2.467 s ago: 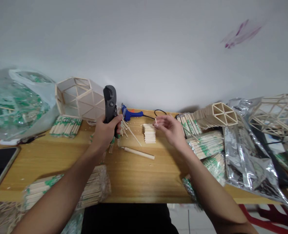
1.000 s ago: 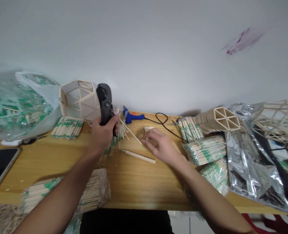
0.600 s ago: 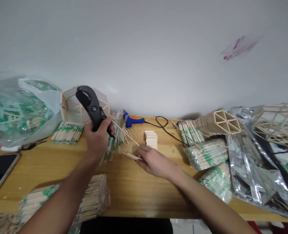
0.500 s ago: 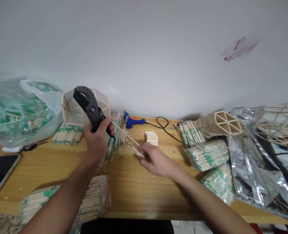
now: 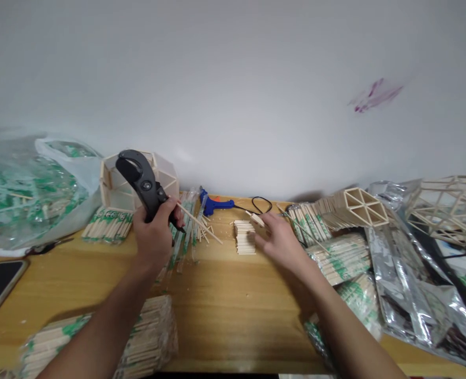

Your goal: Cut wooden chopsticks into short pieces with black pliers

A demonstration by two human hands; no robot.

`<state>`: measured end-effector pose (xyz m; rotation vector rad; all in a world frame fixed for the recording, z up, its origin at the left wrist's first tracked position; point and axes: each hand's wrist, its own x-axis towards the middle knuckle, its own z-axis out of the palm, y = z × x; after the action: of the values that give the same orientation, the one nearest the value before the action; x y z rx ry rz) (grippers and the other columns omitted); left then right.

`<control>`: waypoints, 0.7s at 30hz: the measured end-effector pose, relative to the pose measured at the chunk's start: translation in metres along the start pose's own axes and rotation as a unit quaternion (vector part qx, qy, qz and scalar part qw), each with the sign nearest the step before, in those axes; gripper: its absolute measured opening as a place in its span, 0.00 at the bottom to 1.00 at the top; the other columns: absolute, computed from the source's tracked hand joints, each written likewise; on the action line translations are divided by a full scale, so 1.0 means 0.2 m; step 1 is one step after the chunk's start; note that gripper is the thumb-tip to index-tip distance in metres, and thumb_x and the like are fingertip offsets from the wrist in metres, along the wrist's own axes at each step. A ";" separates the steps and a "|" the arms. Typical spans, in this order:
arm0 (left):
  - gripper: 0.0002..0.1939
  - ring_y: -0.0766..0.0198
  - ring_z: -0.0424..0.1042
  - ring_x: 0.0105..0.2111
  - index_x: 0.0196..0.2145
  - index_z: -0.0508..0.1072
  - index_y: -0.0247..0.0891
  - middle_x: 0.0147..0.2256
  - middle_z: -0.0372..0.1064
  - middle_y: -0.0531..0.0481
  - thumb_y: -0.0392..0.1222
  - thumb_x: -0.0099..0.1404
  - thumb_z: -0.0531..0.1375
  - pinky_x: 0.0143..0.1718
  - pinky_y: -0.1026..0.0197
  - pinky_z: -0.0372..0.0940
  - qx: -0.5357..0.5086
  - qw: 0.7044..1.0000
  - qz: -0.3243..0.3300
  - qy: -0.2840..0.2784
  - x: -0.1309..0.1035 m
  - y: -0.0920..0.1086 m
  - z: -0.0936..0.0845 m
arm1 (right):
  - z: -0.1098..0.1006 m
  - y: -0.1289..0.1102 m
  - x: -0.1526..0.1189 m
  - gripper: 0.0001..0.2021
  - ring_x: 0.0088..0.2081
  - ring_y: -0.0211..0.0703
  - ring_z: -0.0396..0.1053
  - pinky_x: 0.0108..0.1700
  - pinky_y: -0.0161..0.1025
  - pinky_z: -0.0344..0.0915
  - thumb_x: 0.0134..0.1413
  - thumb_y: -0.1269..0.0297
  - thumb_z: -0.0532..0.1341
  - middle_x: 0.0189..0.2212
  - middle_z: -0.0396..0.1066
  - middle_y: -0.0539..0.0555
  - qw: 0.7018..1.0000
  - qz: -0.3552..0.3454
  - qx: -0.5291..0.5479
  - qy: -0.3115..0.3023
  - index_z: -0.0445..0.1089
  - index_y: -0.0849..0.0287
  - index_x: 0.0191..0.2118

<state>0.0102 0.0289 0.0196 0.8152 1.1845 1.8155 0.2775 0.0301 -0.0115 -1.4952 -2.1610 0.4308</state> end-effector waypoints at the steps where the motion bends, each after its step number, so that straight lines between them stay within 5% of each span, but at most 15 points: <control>1: 0.09 0.69 0.62 0.18 0.24 0.71 0.39 0.19 0.61 0.56 0.40 0.59 0.66 0.20 0.64 0.58 0.004 1.000 -0.003 -0.001 0.00 0.00 0.00 | 0.00 0.00 0.00 0.07 0.36 0.48 0.65 0.38 0.41 0.58 0.57 0.65 0.63 0.34 0.66 0.54 1.000 -0.001 -0.004 -0.006 0.62 0.56 0.32; 21: 0.10 0.68 0.63 0.20 0.24 0.71 0.40 0.20 0.62 0.55 0.41 0.60 0.67 0.21 0.64 0.59 0.031 0.999 -0.025 0.009 0.00 0.00 -0.02 | 0.03 0.00 0.00 0.08 0.33 0.47 0.66 0.37 0.41 0.60 0.65 0.65 0.58 0.31 0.69 0.54 0.999 -0.002 0.018 0.027 0.67 0.57 0.33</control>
<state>0.0072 0.0265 0.0186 0.7988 1.2666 1.7563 0.2733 0.0304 -0.0163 -1.4661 -2.1027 0.4204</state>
